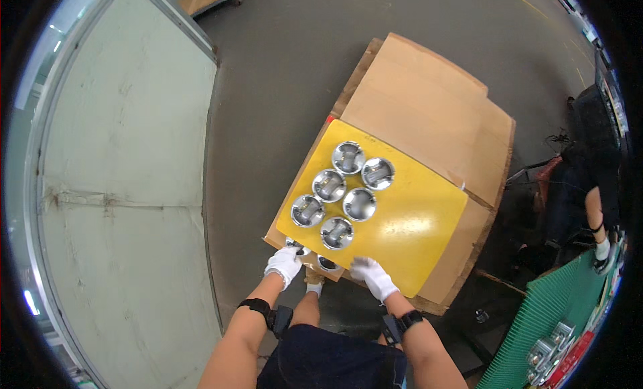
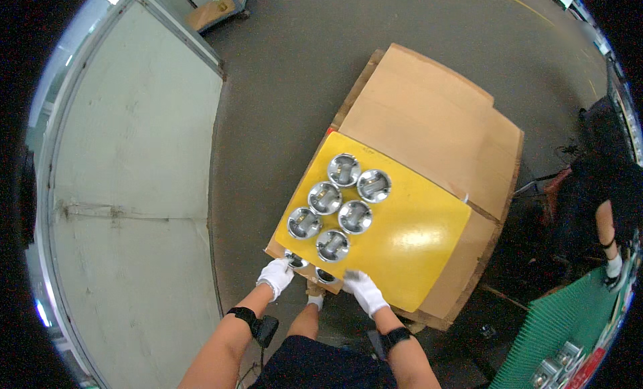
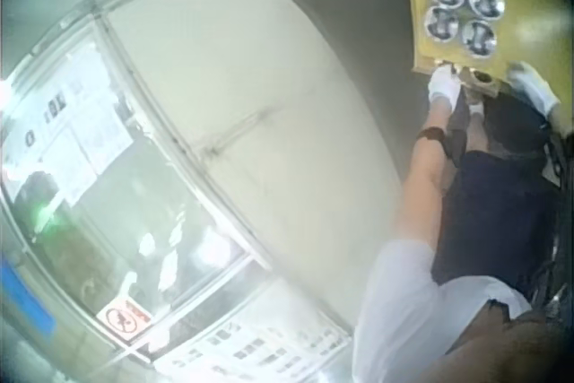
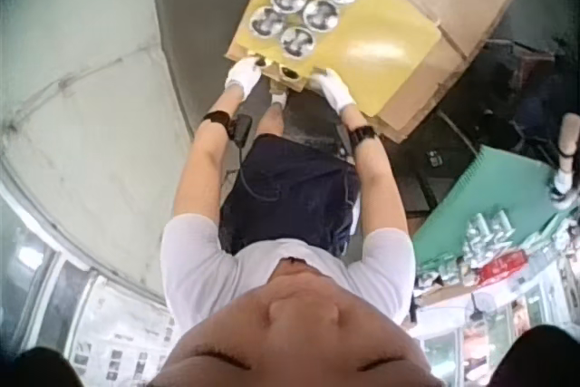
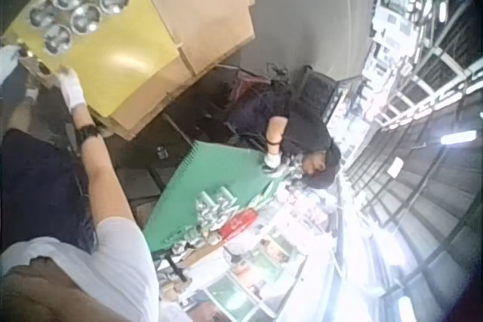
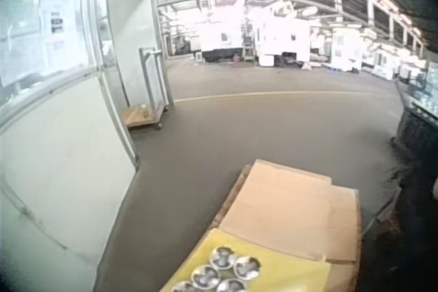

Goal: Move metal pistons between a cardboard box and a work table.

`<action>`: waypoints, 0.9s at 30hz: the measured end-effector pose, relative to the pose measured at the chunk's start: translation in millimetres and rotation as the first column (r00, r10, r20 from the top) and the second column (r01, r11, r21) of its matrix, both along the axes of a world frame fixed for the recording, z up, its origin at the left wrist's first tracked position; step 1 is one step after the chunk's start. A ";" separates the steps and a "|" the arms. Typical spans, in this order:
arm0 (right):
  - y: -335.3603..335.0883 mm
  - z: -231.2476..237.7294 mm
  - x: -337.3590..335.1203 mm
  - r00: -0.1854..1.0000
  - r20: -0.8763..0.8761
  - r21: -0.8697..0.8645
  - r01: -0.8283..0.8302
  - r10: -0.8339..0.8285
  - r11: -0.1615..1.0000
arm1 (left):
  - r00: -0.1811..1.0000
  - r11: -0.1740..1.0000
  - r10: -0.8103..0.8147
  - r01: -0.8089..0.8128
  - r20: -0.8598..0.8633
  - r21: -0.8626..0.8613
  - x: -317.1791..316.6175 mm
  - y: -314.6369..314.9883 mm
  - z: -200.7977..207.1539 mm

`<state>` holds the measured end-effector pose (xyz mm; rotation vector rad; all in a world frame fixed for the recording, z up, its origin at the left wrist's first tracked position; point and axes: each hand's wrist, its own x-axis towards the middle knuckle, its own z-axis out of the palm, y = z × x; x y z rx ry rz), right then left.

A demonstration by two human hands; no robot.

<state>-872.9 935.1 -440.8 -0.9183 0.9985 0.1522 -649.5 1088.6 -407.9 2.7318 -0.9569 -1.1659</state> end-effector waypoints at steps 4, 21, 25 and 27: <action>13.2 -127.4 52.7 0.970 0.031 -0.596 -0.177 0.242 0.783 | 0.994 0.986 0.063 -0.076 -0.090 -0.146 13.4 -35.7 -74.9; 62.3 -45.3 -16.0 0.943 -0.157 -0.067 0.285 -0.292 0.956 | 0.929 0.920 -0.326 0.354 -0.174 0.168 40.3 -66.3 -122.0; 83.3 -1.1 -98.2 0.934 -0.356 -0.230 -0.067 -0.020 0.971 | 0.745 0.983 0.023 0.105 -0.667 0.151 0.4 -40.7 -47.3; 81.6 31.3 -122.0 0.941 -0.332 -0.262 -0.154 0.060 0.953 | 0.400 0.919 0.358 -0.312 -0.844 0.242 7.7 29.2 -66.1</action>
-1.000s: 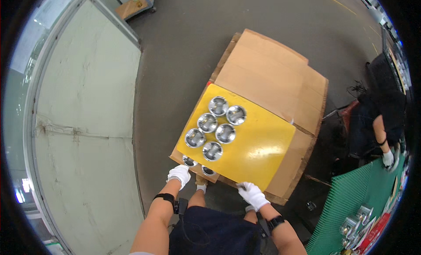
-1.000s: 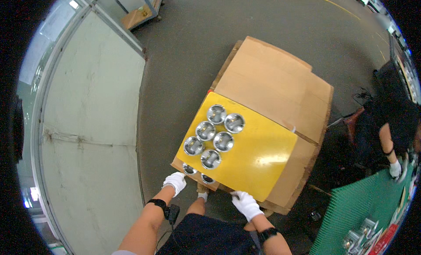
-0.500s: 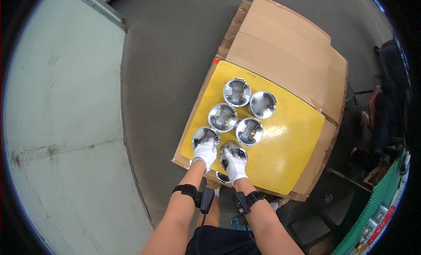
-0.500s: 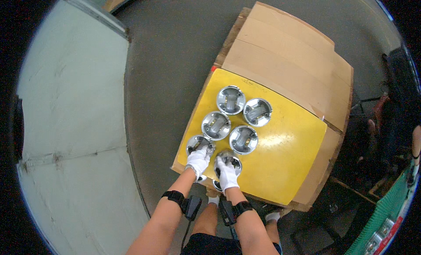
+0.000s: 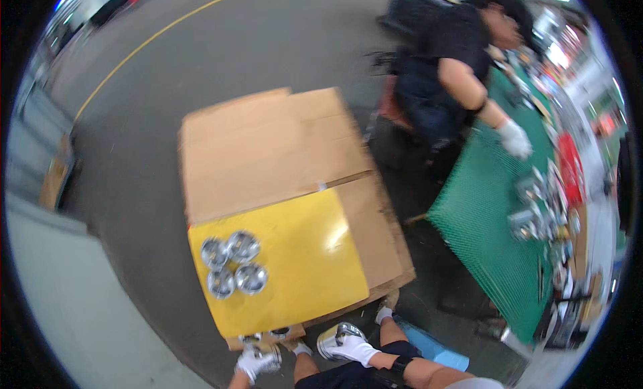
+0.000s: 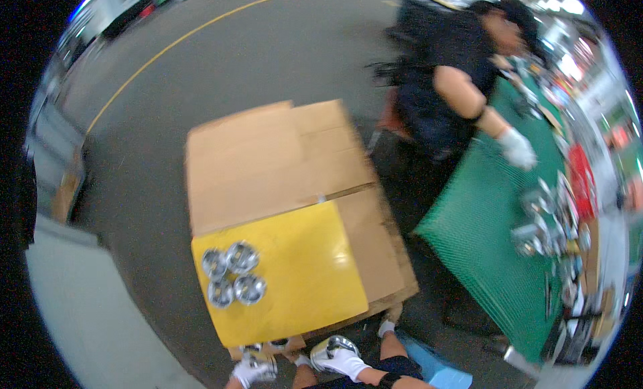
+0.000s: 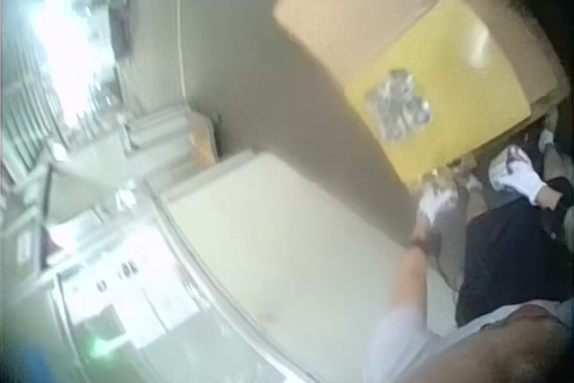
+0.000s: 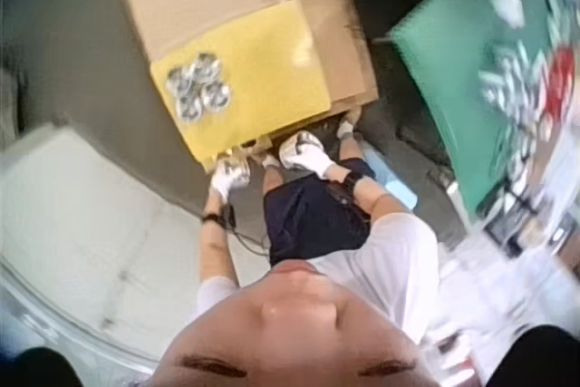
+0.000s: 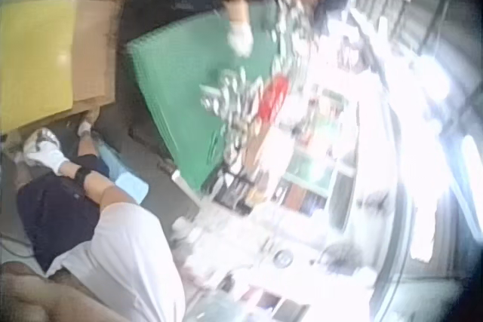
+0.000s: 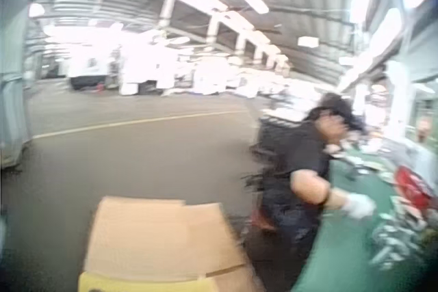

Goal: Move metal pistons between a cardboard box and a work table.

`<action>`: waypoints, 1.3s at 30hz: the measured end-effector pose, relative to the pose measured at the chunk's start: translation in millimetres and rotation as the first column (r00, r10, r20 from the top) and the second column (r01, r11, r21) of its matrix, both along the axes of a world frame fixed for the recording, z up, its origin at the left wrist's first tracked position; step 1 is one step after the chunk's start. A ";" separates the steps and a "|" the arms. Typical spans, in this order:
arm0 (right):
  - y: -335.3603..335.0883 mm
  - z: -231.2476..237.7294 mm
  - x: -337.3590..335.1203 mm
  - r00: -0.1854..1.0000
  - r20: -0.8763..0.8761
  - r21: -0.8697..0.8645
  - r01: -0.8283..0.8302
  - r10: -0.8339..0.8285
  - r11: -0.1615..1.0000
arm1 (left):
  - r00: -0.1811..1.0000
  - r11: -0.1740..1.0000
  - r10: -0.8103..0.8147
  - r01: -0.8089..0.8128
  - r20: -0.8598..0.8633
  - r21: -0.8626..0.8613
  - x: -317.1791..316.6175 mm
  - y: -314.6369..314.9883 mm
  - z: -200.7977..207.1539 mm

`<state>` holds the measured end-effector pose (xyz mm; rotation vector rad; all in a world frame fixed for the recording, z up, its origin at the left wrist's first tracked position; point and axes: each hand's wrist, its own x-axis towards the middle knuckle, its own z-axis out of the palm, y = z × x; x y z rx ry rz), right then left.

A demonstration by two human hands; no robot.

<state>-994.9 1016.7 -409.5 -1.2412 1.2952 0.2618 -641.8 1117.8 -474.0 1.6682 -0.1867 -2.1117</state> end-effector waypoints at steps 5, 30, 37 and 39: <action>-35.7 129.8 -105.3 0.991 -0.135 -0.050 0.018 -0.025 0.999 | 0.797 0.740 -0.576 0.604 0.184 -0.296 -197.4 -81.7 160.4; -43.2 278.6 -551.7 0.539 -0.505 -0.801 -0.001 -0.674 0.599 | 0.262 -0.754 0.226 0.657 0.938 -0.002 -694.8 -359.4 390.9; -58.3 299.9 -527.9 0.430 -0.433 -0.901 -0.172 -0.792 0.399 | -0.092 -0.611 0.055 0.785 0.994 0.106 -726.7 -365.2 352.2; -62.8 298.0 -505.6 0.413 -0.297 -0.942 -0.275 -0.861 0.193 | -0.031 -0.599 -0.068 0.800 0.997 -0.015 -706.8 -356.0 375.0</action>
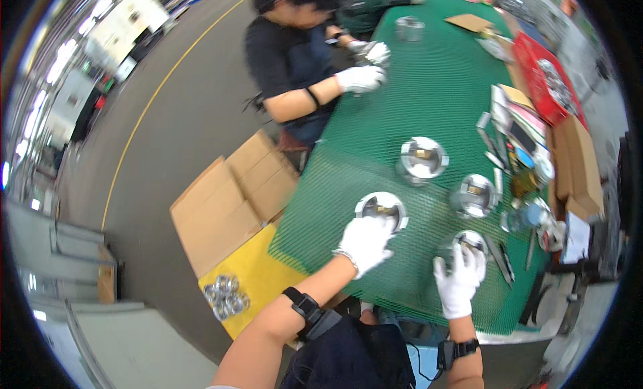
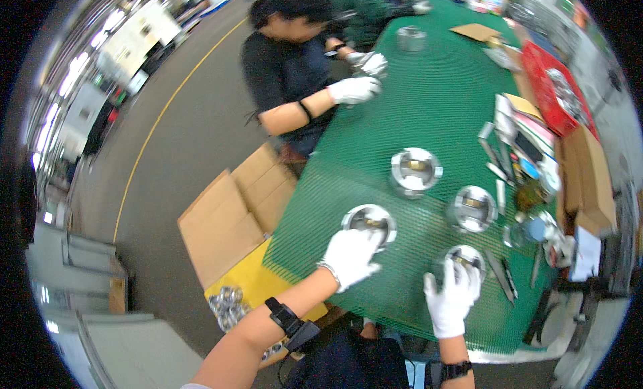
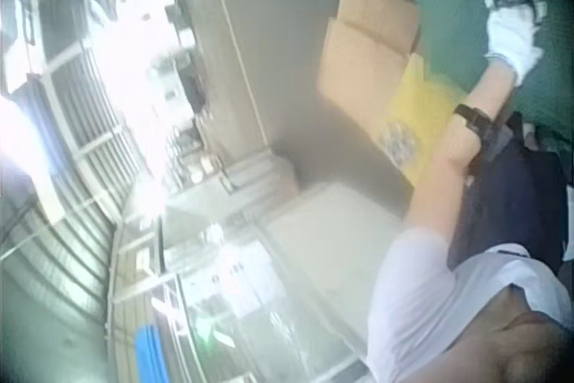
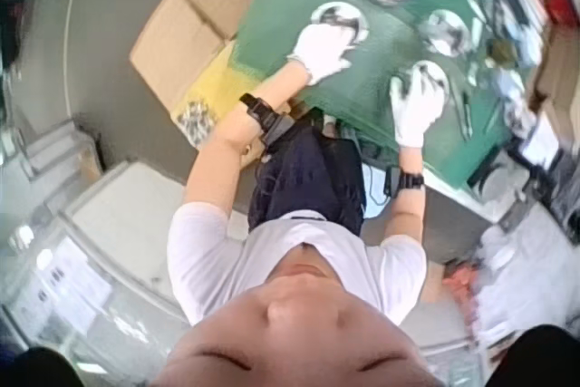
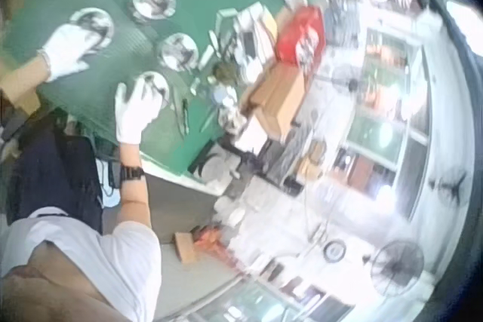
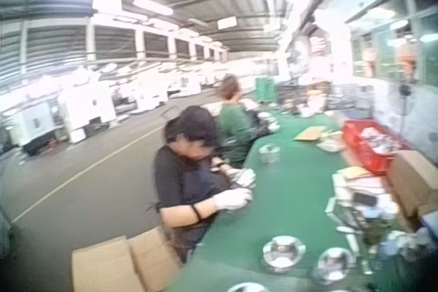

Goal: Move metal pistons between a cardboard box and a work table.

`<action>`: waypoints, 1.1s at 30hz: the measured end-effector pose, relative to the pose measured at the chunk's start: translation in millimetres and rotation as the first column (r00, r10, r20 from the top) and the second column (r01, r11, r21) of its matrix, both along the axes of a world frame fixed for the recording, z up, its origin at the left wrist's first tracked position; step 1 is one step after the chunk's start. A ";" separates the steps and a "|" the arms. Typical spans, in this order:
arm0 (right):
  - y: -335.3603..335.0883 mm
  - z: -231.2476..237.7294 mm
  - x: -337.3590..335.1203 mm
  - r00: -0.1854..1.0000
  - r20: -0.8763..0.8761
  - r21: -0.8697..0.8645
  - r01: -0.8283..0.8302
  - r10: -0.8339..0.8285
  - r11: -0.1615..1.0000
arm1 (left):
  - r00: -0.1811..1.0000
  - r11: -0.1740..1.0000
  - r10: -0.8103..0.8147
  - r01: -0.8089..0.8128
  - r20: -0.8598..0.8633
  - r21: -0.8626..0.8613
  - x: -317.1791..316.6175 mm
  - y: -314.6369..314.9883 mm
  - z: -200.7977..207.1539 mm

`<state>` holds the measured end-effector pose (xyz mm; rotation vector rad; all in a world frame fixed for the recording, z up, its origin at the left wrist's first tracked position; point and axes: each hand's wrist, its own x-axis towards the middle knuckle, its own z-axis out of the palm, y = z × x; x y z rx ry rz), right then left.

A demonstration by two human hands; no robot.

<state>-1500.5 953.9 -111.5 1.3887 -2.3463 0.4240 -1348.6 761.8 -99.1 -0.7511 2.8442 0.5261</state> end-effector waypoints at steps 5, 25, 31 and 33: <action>-20.8 -21.8 98.9 0.887 -0.053 -0.037 -0.461 0.459 0.887 | 0.661 0.878 0.244 -0.461 -0.710 -0.128 122.1 35.3 -55.1; -79.3 -398.8 629.0 0.107 0.964 0.163 -0.960 -0.243 0.228 | -0.172 -0.266 0.940 -0.910 0.294 0.318 720.3 151.9 -385.1; -85.3 -450.5 735.8 -0.092 0.971 0.062 -0.795 -0.221 0.604 | -0.162 -0.262 0.943 -0.900 0.290 0.348 747.7 135.2 -458.6; -96.1 -463.5 738.8 0.039 0.999 0.050 -0.868 -0.032 0.493 | -0.149 -0.274 0.936 -0.878 0.320 0.392 747.9 125.8 -464.5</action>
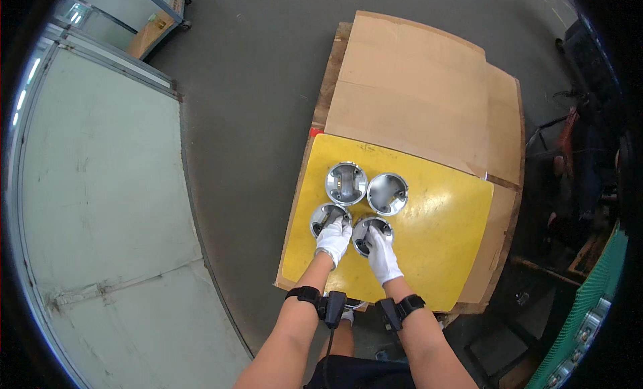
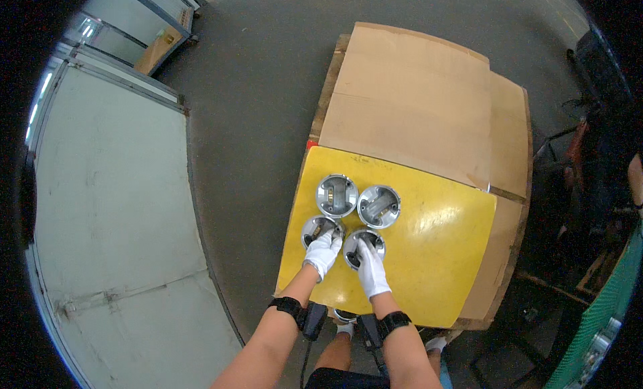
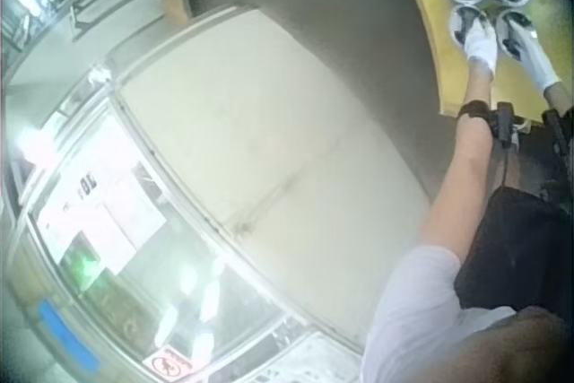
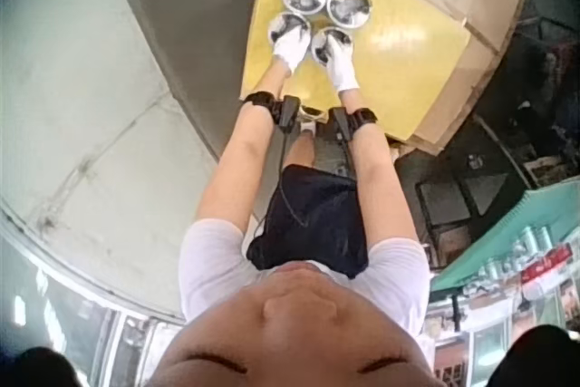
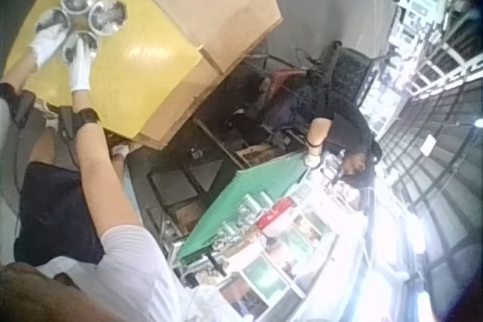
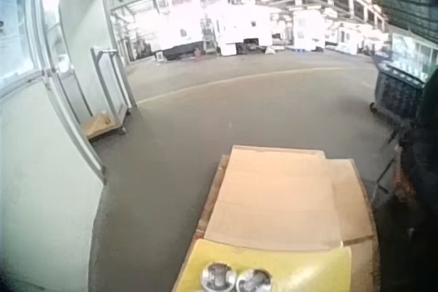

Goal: Move metal pistons between a cardboard box and a work table.

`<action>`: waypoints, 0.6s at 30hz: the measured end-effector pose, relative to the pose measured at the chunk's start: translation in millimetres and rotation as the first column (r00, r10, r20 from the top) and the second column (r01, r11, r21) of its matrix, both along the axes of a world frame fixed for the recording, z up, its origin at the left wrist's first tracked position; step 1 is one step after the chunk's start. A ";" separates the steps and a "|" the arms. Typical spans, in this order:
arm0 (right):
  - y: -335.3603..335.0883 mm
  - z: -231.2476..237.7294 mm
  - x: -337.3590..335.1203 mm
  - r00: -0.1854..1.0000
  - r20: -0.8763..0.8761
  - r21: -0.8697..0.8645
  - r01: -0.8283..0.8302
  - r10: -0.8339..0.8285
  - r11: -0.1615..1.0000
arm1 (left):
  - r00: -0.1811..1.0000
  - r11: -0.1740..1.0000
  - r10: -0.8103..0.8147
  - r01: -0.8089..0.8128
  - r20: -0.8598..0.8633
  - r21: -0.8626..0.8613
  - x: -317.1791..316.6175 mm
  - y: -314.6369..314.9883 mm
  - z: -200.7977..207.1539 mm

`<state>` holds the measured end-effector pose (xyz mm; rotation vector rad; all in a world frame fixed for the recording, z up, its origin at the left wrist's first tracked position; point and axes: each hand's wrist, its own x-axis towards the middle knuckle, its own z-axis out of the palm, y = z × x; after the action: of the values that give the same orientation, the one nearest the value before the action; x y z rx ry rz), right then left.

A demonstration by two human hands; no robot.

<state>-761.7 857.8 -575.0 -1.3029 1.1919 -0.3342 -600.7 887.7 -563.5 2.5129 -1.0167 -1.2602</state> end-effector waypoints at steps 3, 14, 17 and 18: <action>-5.3 -1.4 11.2 0.986 -0.114 -0.109 -0.133 0.120 0.985 | 1.000 1.000 0.002 -0.002 -0.011 -0.016 2.1 -9.0 11.1; 55.9 90.5 -149.9 0.876 -0.357 0.244 -0.247 0.324 0.938 | 0.972 0.976 -0.043 0.090 -0.231 0.199 -24.3 124.8 68.1; 75.7 162.2 -208.0 0.692 -0.501 0.342 -0.394 0.520 0.853 | 0.956 0.993 -0.114 0.111 -0.270 -0.024 -55.9 175.7 88.2; 76.7 179.8 -226.9 0.718 -0.515 0.343 -0.328 0.468 0.880 | 0.967 0.993 -0.118 0.117 -0.227 -0.018 -65.4 194.3 95.4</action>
<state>-988.6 934.5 -395.2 -1.4633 1.3539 0.5647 -666.1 1082.0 -468.1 2.2662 -1.1239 -1.5350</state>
